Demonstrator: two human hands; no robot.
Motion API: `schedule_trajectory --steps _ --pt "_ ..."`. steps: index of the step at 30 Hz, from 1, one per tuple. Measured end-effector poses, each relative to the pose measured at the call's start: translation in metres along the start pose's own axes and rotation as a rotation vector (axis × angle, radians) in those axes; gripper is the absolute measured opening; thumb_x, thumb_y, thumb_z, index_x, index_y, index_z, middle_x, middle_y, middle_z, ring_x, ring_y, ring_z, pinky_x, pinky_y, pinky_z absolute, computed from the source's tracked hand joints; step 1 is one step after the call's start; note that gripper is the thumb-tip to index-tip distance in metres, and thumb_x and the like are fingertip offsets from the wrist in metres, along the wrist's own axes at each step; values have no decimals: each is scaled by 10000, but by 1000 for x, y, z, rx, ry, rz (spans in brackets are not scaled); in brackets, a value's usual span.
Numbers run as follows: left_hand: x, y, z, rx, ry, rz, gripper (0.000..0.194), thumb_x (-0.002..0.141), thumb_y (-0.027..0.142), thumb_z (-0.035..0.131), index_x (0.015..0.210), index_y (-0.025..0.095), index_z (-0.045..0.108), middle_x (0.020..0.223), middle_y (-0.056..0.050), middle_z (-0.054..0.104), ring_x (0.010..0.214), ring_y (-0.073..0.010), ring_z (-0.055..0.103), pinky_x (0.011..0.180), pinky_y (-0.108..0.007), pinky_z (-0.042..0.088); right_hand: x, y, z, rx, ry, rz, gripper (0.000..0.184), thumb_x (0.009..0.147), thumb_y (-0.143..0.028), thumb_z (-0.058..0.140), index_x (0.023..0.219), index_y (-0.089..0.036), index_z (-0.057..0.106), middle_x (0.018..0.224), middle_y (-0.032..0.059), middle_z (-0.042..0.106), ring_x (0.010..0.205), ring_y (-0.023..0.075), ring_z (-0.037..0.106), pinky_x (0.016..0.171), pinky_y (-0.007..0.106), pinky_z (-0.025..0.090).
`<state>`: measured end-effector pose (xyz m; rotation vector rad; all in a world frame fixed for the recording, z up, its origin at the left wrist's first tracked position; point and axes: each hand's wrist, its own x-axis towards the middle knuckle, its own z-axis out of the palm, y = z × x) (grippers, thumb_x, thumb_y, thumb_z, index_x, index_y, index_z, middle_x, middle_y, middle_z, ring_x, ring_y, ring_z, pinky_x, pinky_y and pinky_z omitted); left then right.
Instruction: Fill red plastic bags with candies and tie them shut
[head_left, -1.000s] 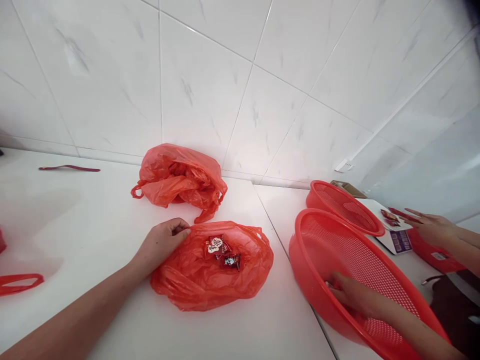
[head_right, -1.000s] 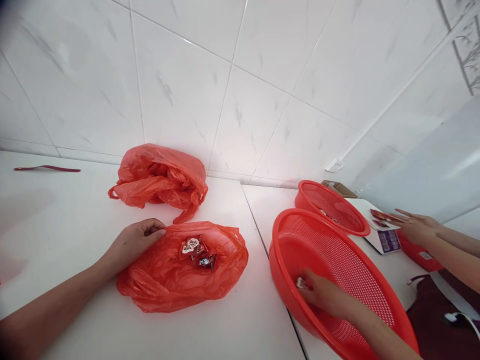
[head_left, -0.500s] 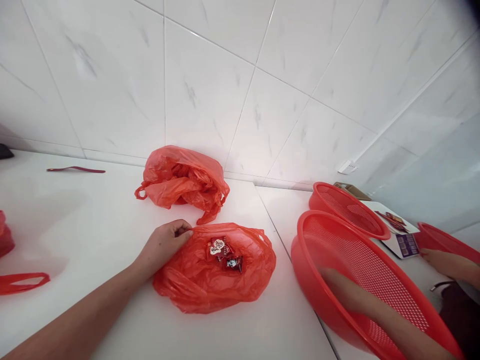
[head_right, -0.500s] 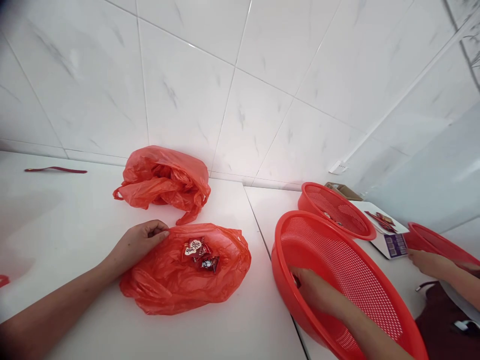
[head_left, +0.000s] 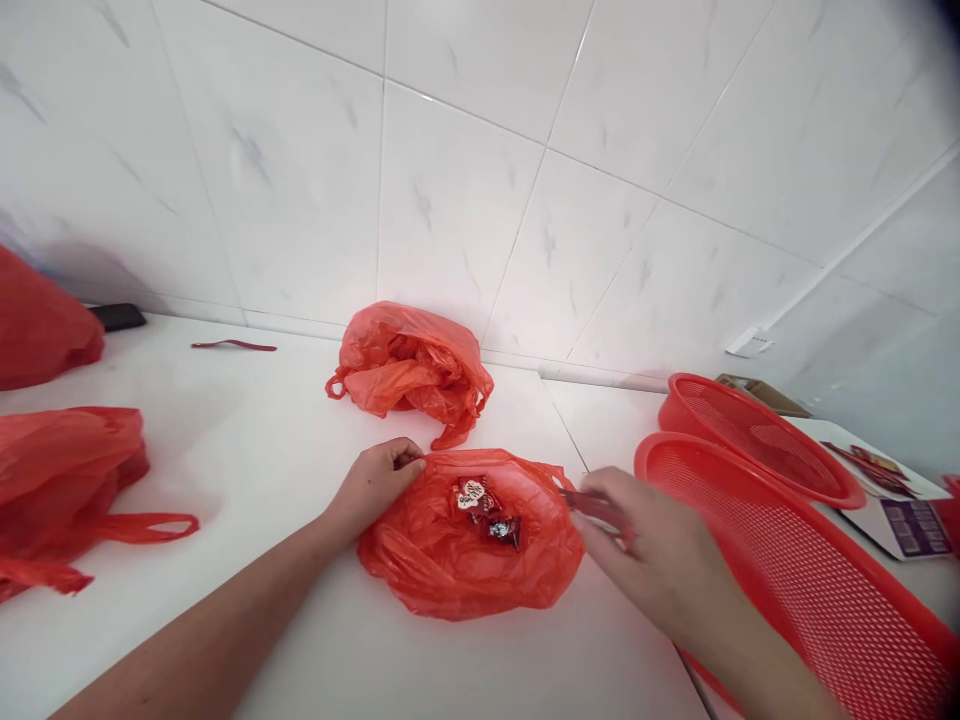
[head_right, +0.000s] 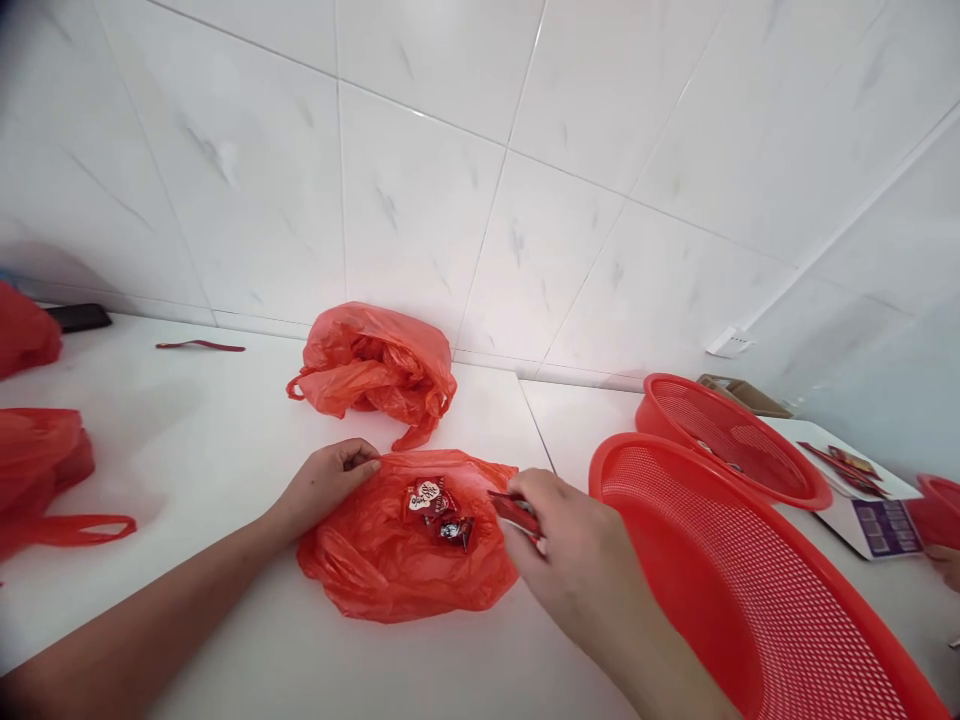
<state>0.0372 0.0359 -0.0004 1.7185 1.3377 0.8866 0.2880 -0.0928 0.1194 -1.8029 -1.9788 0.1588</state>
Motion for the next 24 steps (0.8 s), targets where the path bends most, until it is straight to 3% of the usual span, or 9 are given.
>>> schedule_trajectory --steps 2,5,7,9,13,16,19,21,24 --pt "-1 1 -1 -20 9 8 208 785 395 493 797 217 599 745 17 648 688 -173 589 615 -253 434 12 -12 15 -3 -106 -20 128 801 -325 538 916 -275 565 868 -3 676 737 179 640 582 261 457" --pt "-6 2 -5 -40 34 6 273 793 433 494 927 215 588 821 -1 648 741 -180 600 670 -269 461 24 -13 28 -8 -163 6 436 719 -388 636 1127 -322 500 1082 -4 634 901 214 621 701 315 481" --pt "-14 1 -10 -36 41 -9 330 787 458 512 1006 219 572 887 -14 641 789 -186 601 720 -285 471 27 -1 35 24 -111 51 533 730 -440 618 1220 -342 434 1228 -3 559 1045 223 569 803 341 473" --pt "-25 -1 -16 -18 31 -36 380 779 483 527 1060 228 552 964 -26 624 822 -189 594 751 -299 476 27 19 43 45 -21 110 516 790 -481 529 1265 -329 394 1315 7 485 1137 219 510 871 353 452" --pt "-49 -2 -30 44 -11 -126 459 772 528 520 1146 262 489 1065 -34 590 800 -187 585 694 -300 494 23 64 70 45 106 253 624 812 -548 449 1344 -250 320 1373 75 400 1181 252 462 860 367 454" --pt "-62 4 -38 83 -66 -176 525 761 533 525 1204 264 441 1023 -34 597 754 -188 589 671 -305 495 21 85 84 171 53 384 652 809 -579 431 1331 -196 348 1279 118 474 1026 249 553 772 347 472" --pt "-67 12 -38 72 -150 -198 537 746 467 555 1227 264 428 966 -25 608 736 -192 593 659 -308 496 22 87 84 372 -91 410 448 819 -572 426 1003 -187 563 945 58 610 809 204 584 673 303 454" --pt "-66 16 -35 27 -195 -189 462 750 383 545 1190 273 457 894 -9 617 718 -188 595 631 -301 496 24 80 77 489 -114 421 379 806 -563 466 749 -198 545 708 -4 574 660 165 541 574 267 409" --pt "-56 22 -35 -64 -155 -149 373 755 317 520 1122 257 494 781 14 596 685 -179 594 598 -293 498 31 64 61 663 -25 450 361 764 -534 564 653 -200 479 584 -51 498 544 115 451 499 229 342"
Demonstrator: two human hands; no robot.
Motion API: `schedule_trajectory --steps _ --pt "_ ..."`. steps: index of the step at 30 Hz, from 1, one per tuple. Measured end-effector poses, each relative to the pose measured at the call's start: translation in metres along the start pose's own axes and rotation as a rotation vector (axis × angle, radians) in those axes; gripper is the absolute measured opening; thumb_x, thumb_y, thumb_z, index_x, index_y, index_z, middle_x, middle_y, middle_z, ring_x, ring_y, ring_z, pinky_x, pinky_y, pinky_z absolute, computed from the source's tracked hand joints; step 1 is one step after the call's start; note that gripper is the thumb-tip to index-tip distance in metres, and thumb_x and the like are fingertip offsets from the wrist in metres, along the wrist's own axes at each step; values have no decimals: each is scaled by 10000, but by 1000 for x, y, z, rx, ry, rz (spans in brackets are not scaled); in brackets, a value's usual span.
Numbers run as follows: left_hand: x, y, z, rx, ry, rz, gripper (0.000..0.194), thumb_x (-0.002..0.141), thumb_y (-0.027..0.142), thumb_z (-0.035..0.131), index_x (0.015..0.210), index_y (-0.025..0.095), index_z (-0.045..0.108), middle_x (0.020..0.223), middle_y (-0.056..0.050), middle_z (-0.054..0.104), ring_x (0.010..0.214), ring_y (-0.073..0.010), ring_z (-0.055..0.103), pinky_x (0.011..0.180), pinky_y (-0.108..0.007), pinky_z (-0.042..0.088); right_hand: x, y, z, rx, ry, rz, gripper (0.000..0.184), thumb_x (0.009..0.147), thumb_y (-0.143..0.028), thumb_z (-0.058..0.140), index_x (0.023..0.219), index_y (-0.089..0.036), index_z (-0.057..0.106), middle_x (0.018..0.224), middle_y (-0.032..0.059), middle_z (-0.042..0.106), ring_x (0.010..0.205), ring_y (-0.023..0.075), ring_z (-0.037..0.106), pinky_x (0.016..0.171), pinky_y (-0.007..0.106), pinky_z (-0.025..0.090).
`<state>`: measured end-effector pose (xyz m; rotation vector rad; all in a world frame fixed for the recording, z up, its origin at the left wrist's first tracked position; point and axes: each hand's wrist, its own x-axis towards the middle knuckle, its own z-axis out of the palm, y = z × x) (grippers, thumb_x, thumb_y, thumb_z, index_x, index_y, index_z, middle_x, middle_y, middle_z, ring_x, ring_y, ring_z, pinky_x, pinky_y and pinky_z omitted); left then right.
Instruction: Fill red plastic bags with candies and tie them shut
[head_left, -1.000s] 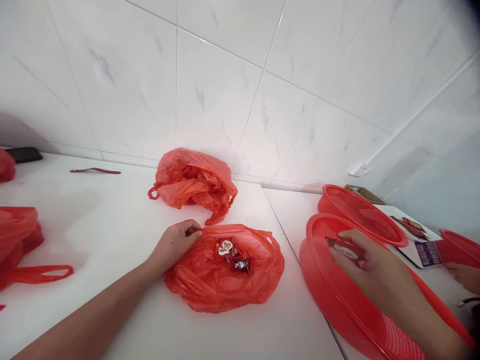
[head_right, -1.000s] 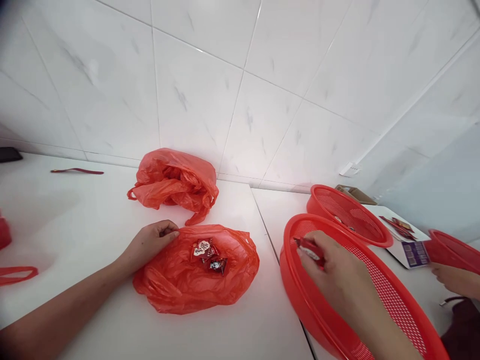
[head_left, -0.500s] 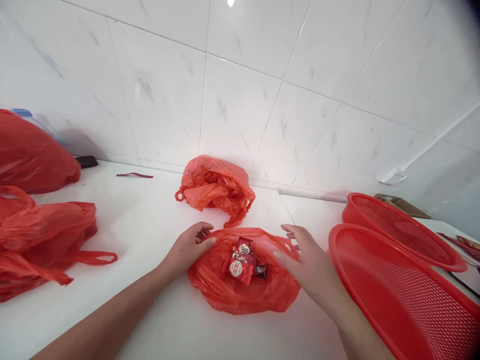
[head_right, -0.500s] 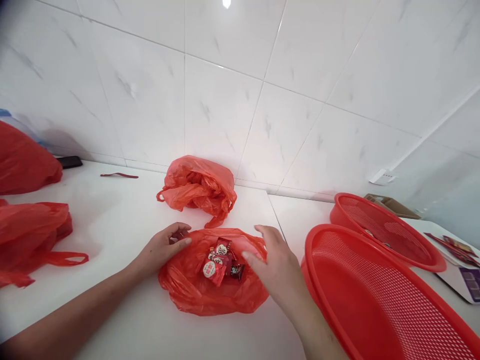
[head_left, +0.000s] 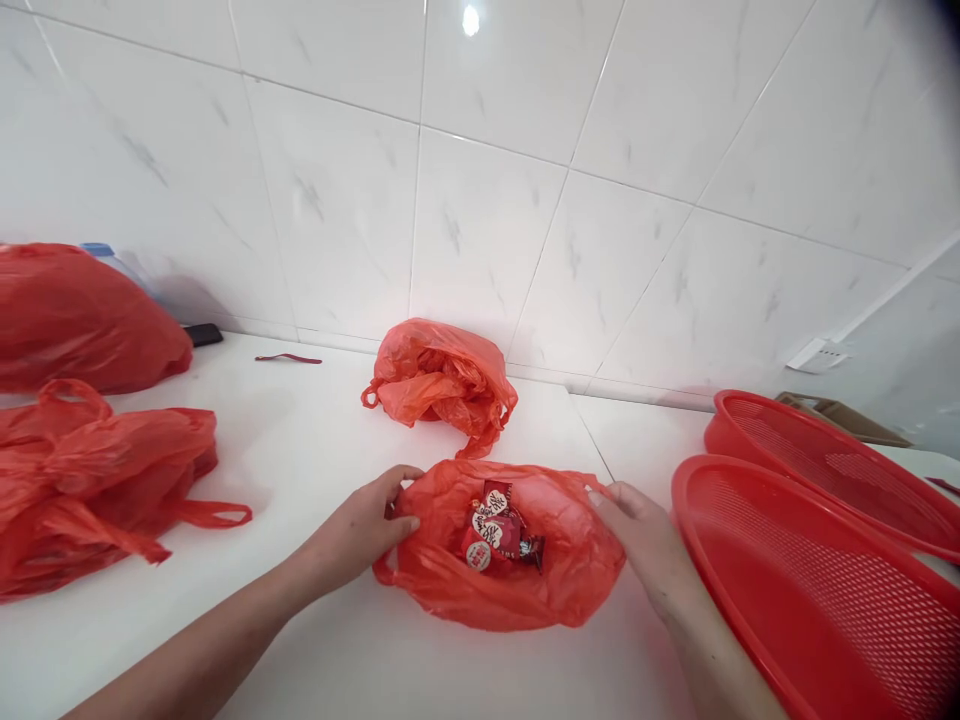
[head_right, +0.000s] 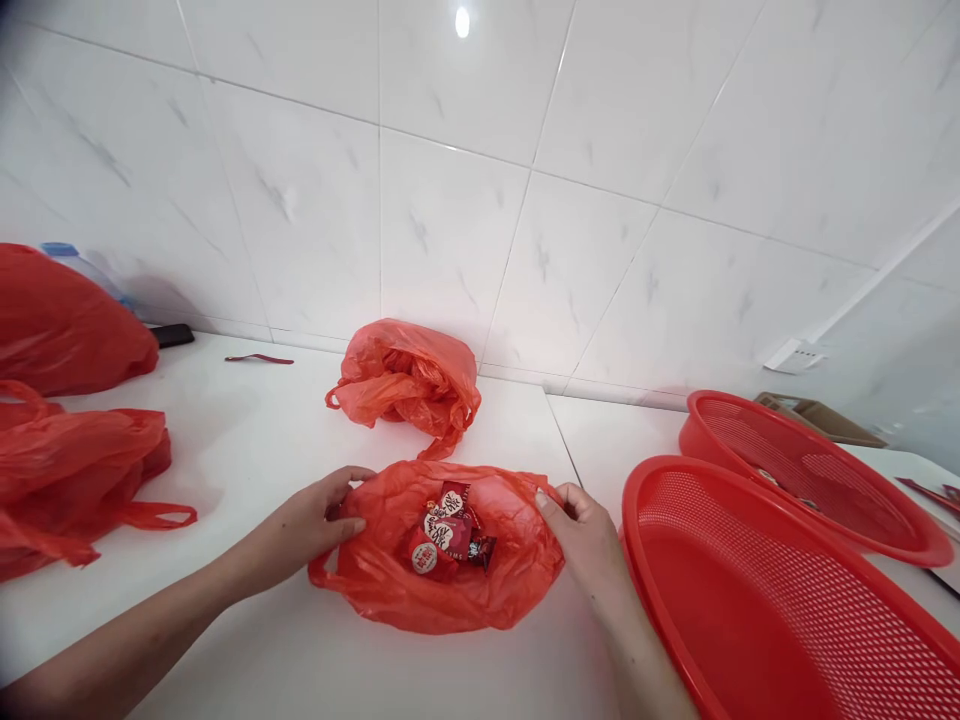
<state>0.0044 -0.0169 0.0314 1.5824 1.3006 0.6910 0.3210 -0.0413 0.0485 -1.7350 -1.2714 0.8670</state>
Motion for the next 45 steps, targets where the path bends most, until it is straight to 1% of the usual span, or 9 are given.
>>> schedule_trajectory --steps 7,16,21,25,32,36,39,41,45 --pt "9 39 -28 -216 160 80 460 754 382 596 1160 231 443 826 14 532 588 -132 551 479 -263 481 1 -56 2 570 188 -191 277 697 -413 703 683 -195 533 711 -25 560 629 111 508 564 224 434" --pt "-11 75 -58 -343 233 306 351 741 291 671 1067 231 556 1063 -36 552 820 -138 564 656 -251 497 14 -83 -4 762 446 -371 165 740 -329 685 805 -219 580 844 -14 605 715 116 568 597 226 470" --pt "-23 100 -64 -234 379 457 356 709 227 663 1057 240 591 1085 -47 591 865 -177 605 648 -260 527 9 -89 -2 919 226 -326 220 755 -377 674 770 -220 521 723 -31 573 638 108 560 554 227 468" --pt "-28 118 -52 62 423 563 308 780 224 567 1084 259 597 976 -24 651 905 -207 631 716 -300 537 -1 -95 0 983 5 -271 364 801 -552 548 691 -212 476 480 -91 321 382 43 262 365 167 248" --pt "-18 139 -26 611 520 936 310 805 139 513 1011 312 667 846 20 698 818 -199 636 694 -298 490 -29 -108 5 669 -164 -196 359 816 -474 540 1104 -262 571 431 -93 332 382 61 228 385 189 167" --pt "-16 155 -2 474 517 1002 230 802 94 522 903 244 664 738 18 681 681 -148 606 628 -278 493 -48 -112 19 514 -424 -243 577 761 -437 633 1283 -288 439 504 -97 398 406 68 322 406 194 236" --pt "-19 161 17 171 338 860 231 761 44 559 858 238 639 753 32 672 624 -110 601 540 -221 508 -55 -109 34 482 -650 -314 420 725 -426 682 1081 -261 533 535 -94 382 450 65 320 443 204 279" --pt "-21 161 26 -32 171 734 241 746 32 570 847 243 629 710 34 651 580 -103 603 491 -201 521 -55 -108 43 453 -670 -334 255 752 -450 648 803 -222 545 557 -74 364 485 68 308 456 211 261" --pt "-20 151 32 -177 47 754 223 782 74 556 927 234 610 829 -11 623 591 -104 604 491 -223 552 -48 -111 46 362 -530 -279 368 848 -498 497 644 -192 514 529 -52 351 495 82 303 466 231 235"
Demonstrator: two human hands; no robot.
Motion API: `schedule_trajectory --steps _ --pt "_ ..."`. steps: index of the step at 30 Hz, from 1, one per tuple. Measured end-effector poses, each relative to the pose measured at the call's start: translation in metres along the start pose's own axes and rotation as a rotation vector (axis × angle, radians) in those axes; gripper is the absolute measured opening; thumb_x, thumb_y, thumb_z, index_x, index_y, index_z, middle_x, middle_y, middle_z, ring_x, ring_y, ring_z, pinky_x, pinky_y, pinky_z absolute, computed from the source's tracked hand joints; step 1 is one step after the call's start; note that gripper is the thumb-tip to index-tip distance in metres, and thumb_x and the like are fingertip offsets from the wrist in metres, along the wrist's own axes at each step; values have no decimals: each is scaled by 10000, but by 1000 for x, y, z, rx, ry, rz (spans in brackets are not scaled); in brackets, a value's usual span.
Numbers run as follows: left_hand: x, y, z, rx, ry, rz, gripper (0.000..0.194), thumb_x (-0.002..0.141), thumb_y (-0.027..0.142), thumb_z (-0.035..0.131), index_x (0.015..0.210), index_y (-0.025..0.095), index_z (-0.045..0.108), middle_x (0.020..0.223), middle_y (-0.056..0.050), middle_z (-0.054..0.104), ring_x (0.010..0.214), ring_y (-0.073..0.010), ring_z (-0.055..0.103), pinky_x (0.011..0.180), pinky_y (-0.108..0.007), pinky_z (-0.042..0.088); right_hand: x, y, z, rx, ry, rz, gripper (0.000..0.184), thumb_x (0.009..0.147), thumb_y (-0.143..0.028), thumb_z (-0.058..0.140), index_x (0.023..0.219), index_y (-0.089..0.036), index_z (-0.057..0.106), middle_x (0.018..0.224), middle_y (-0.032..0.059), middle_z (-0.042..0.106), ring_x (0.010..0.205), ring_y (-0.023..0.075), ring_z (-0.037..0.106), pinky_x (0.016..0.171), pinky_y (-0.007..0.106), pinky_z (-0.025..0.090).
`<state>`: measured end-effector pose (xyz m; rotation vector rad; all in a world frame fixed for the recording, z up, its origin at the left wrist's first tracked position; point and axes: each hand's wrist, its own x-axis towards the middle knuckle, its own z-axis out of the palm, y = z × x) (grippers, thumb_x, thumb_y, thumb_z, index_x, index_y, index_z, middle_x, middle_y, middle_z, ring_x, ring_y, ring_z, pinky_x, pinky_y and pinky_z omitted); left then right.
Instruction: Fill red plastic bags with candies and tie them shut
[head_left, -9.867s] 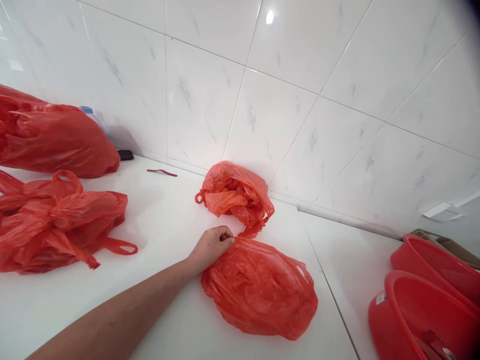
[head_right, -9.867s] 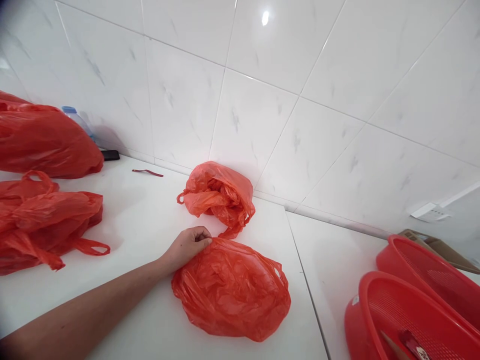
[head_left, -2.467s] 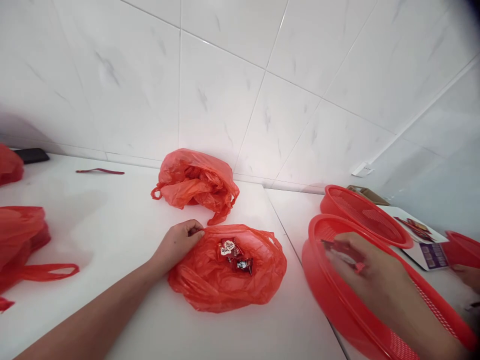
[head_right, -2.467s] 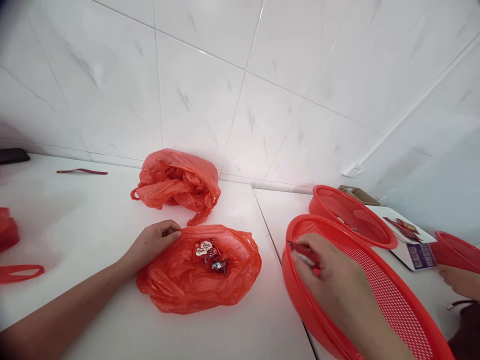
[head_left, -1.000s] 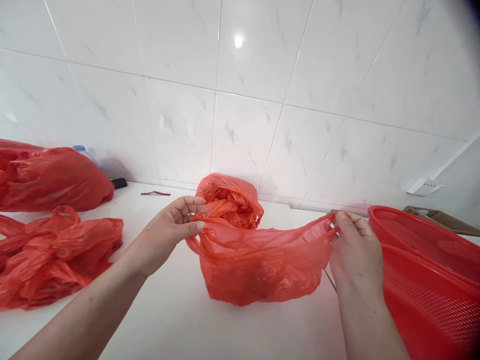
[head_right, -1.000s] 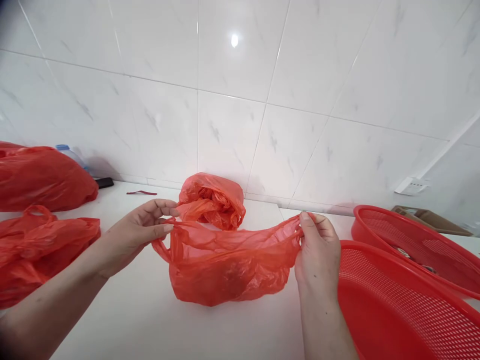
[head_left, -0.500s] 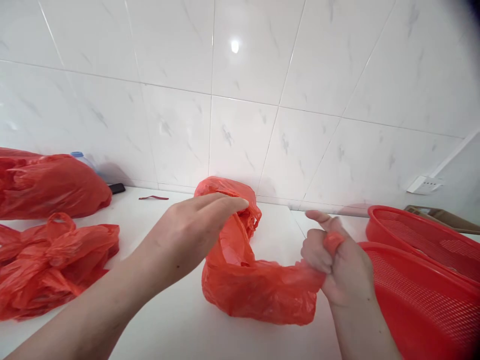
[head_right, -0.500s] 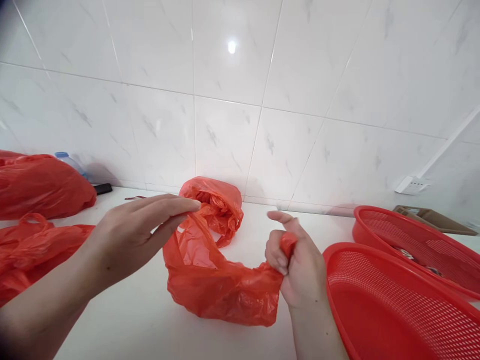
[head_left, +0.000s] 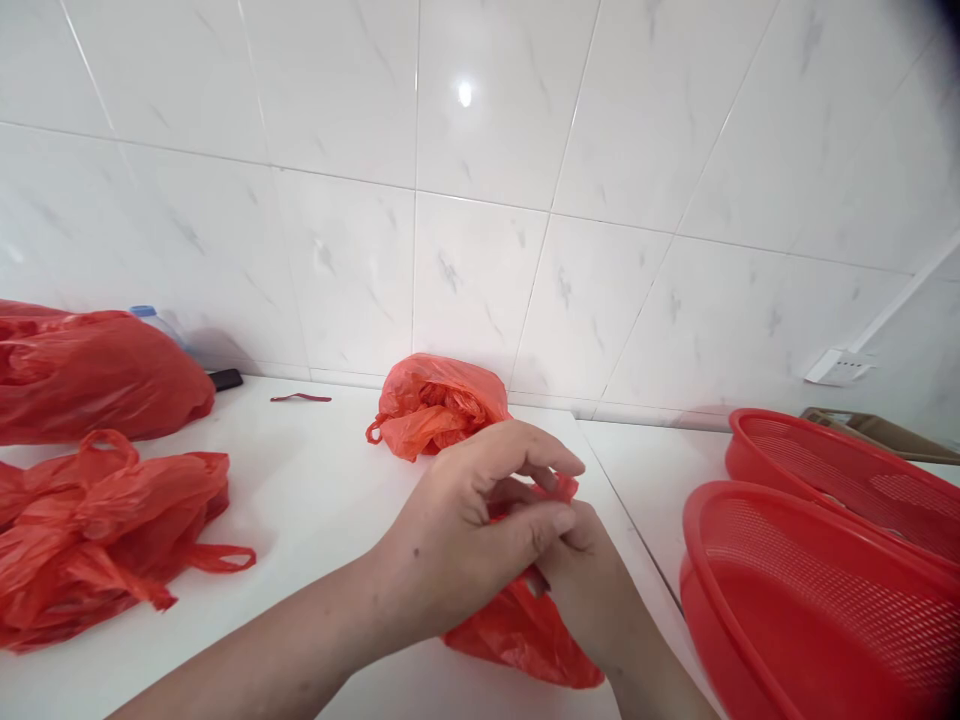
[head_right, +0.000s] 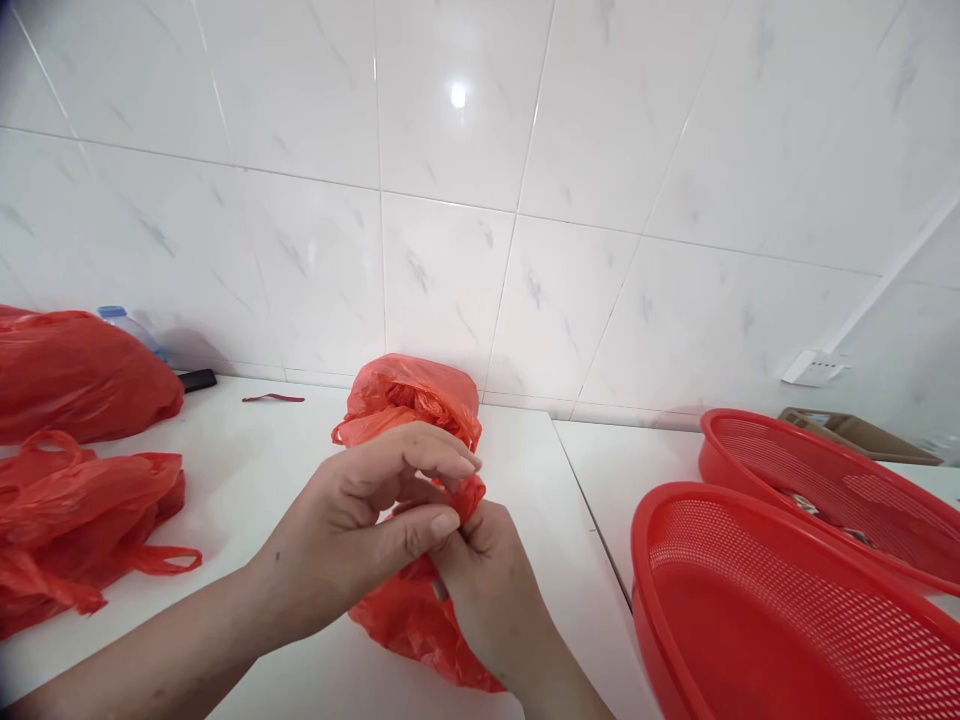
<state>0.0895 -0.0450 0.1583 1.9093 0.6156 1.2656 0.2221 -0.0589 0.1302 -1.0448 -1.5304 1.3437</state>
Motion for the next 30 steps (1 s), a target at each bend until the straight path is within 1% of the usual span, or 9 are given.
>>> schedule_trajectory --steps 5,8,10,14,18,20,23,26,30 --pt "-11 -24 -8 400 -41 351 208 739 174 687 935 211 626 943 -46 607 785 -148 592 689 -289 545 5 4 -6 123 214 90 419 793 -575 526 623 -193 493 527 -58 303 479 85 294 434 225 239" --pt "-16 -37 -10 623 -73 419 92 807 190 621 894 210 644 920 -41 629 745 -134 569 709 -299 509 6 10 -7 108 273 127 425 802 -596 477 747 -189 586 602 -18 451 535 116 399 444 230 302" --pt "-19 -44 -12 676 -64 449 91 847 164 561 833 201 644 788 -18 627 681 -119 547 726 -300 495 6 11 -9 71 220 141 457 834 -596 413 807 -187 616 583 -17 481 533 117 412 453 229 310" --pt "-24 -53 -17 613 -9 345 165 810 44 531 788 191 604 696 1 590 657 -118 527 668 -264 476 6 10 -22 -38 -52 1 544 906 -551 289 877 -162 668 549 -16 490 513 103 395 526 247 349" --pt "-31 -59 -20 496 59 94 222 748 -15 532 736 205 568 839 -18 574 782 -139 540 651 -247 471 7 16 -33 -22 -233 -154 559 896 -574 324 1220 -194 575 805 29 573 725 143 520 717 306 429" --pt "-34 -62 -19 484 83 52 213 743 5 549 740 215 584 999 -41 563 937 -174 538 754 -289 484 8 19 -33 -24 -211 -147 522 904 -543 338 1245 -214 559 838 32 590 761 148 533 758 319 433" --pt "-36 -66 -17 493 69 38 199 750 25 550 737 218 600 1211 -48 511 1117 -216 484 897 -354 447 10 17 -26 -85 -92 -40 299 853 -392 518 1077 -235 639 784 -3 592 710 125 518 695 275 426" --pt "-35 -70 -16 458 -4 60 233 742 -17 500 742 205 573 1075 -43 606 959 -170 566 796 -290 482 11 7 -17 -160 -17 75 118 782 -236 562 899 -228 576 645 -63 499 575 88 423 559 221 363" --pt "-35 -74 -13 585 9 222 231 755 -21 489 766 194 571 794 -8 648 727 -138 564 702 -291 463 10 0 -13 -388 26 118 259 739 -145 499 970 -259 471 568 -99 401 536 93 384 528 211 343"
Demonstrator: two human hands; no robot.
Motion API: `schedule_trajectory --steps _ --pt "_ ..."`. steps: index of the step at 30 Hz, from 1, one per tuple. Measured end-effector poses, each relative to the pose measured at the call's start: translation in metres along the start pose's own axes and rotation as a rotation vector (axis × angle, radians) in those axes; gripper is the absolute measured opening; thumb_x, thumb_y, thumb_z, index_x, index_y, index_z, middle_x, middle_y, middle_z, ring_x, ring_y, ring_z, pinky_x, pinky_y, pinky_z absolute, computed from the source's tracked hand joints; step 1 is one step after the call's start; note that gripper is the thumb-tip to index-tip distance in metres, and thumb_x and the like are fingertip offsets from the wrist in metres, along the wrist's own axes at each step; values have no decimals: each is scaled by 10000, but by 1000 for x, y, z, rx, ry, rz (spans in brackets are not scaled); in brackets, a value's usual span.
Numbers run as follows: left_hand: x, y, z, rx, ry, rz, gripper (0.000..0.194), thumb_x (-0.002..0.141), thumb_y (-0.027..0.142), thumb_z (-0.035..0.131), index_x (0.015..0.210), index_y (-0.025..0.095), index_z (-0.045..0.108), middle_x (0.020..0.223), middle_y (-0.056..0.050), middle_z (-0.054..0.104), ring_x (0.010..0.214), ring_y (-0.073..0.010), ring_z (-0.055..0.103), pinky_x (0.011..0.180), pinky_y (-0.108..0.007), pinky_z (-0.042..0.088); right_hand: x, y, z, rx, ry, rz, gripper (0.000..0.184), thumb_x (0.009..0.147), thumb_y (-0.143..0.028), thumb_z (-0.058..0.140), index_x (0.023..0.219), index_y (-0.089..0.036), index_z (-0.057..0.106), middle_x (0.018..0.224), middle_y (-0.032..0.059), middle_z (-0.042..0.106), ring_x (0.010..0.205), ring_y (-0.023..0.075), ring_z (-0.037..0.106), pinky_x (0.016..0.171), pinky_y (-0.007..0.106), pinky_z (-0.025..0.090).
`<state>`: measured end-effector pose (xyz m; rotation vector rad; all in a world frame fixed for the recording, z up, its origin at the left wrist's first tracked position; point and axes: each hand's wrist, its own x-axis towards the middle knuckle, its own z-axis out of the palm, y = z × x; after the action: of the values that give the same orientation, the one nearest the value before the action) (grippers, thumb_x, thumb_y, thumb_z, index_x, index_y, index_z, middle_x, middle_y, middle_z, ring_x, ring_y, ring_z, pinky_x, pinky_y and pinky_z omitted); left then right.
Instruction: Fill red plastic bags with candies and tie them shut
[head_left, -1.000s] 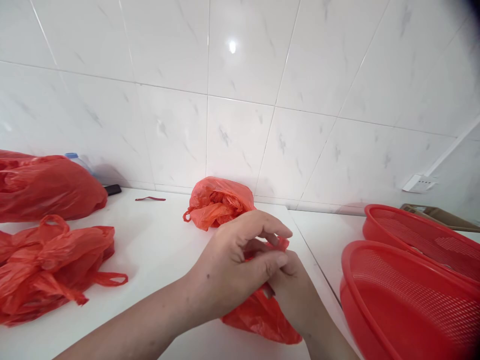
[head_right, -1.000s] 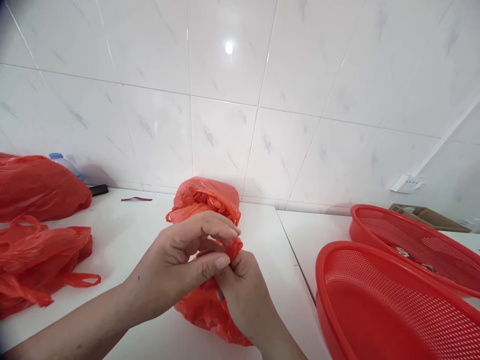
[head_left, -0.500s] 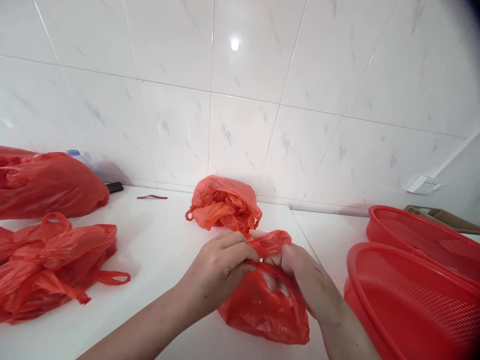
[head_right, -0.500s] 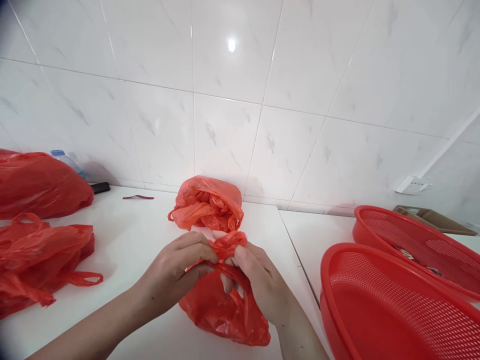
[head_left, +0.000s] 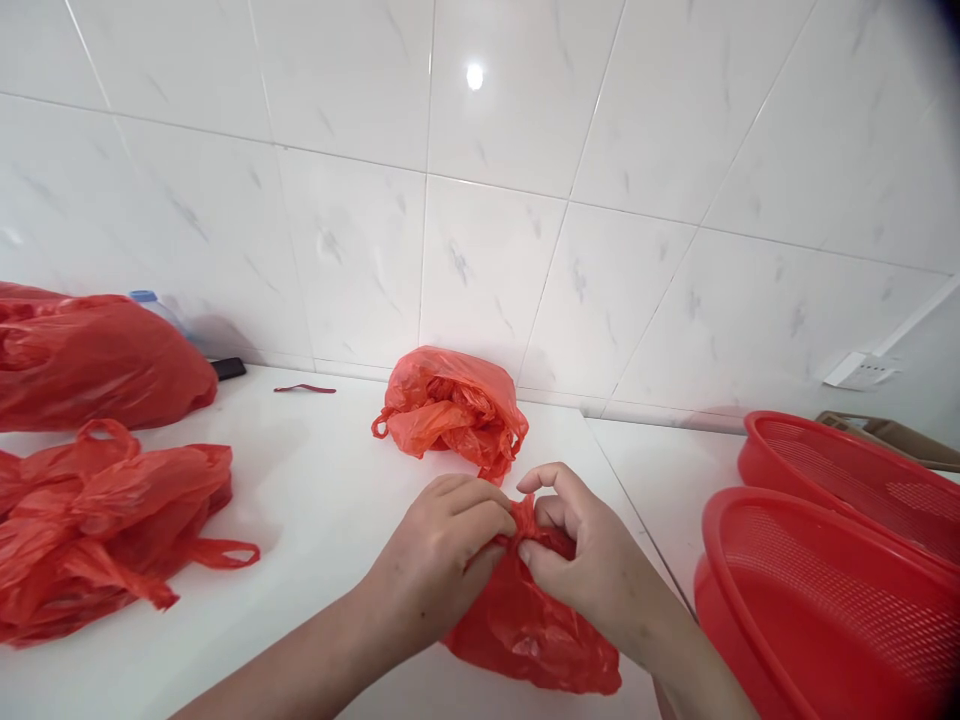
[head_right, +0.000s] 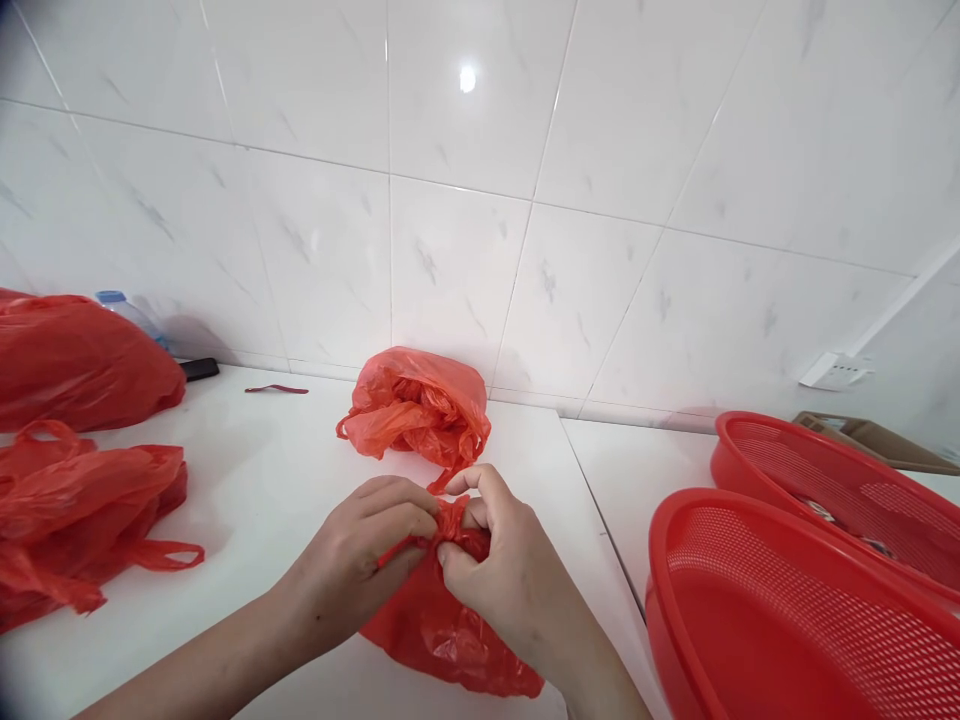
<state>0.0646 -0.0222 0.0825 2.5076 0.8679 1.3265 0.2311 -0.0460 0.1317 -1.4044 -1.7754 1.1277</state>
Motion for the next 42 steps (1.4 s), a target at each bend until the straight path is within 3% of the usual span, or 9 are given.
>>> schedule_trajectory --steps 4,7,13,17,20,27,33,38,42 --pt "-2 1 4 101 52 92 211 775 -13 506 778 184 581 768 -8 644 692 -132 538 673 -291 445 1 11 3 -317 145 -32 347 682 -86 451 959 -285 517 562 -93 439 532 98 418 517 213 323" --pt "-3 2 6 126 70 93 185 791 5 517 794 179 579 779 -15 642 704 -133 538 668 -288 442 2 17 7 -361 161 -60 295 736 -98 403 888 -292 565 568 -83 483 525 101 427 504 221 311" --pt "-5 1 6 163 99 103 161 811 26 514 768 175 559 749 -14 629 691 -132 521 652 -282 441 2 12 6 -47 43 -221 390 797 -73 368 1001 -296 614 923 -46 614 830 112 565 743 240 447" --pt "-5 0 4 168 123 119 174 802 10 513 764 175 553 760 -16 629 693 -128 517 655 -275 443 5 13 2 134 -3 -201 281 887 -233 399 1045 -263 630 1049 1 616 950 144 566 859 289 442" --pt "-5 0 5 163 120 131 179 800 7 512 760 177 549 743 -14 620 678 -127 507 642 -274 438 7 15 3 261 76 -121 223 857 -304 479 1031 -248 608 954 3 626 876 147 576 807 295 458" --pt "-5 1 7 138 88 142 200 787 -23 504 739 170 524 774 -20 586 686 -121 473 642 -268 431 13 19 4 433 129 -72 305 728 -234 565 1025 -254 502 756 -44 542 650 111 508 613 249 433" --pt "-19 2 -7 100 -144 91 217 805 -12 444 702 175 483 819 -25 561 768 -134 500 732 -305 433 57 85 -22 71 577 -3 303 701 -238 505 1003 -224 496 760 -20 544 687 144 530 630 265 423" --pt "-28 18 -11 -86 -374 69 186 762 17 500 672 178 482 697 8 572 634 -109 489 638 -260 430 89 154 -27 -38 524 158 258 618 -179 473 871 -215 512 589 -50 502 540 148 513 543 274 380" --pt "-22 30 -10 -287 -564 -37 197 724 2 584 656 174 517 701 14 578 626 -89 515 531 -182 410 95 176 -22 -65 411 159 258 607 -183 479 858 -220 529 541 -74 495 475 133 487 514 262 363"
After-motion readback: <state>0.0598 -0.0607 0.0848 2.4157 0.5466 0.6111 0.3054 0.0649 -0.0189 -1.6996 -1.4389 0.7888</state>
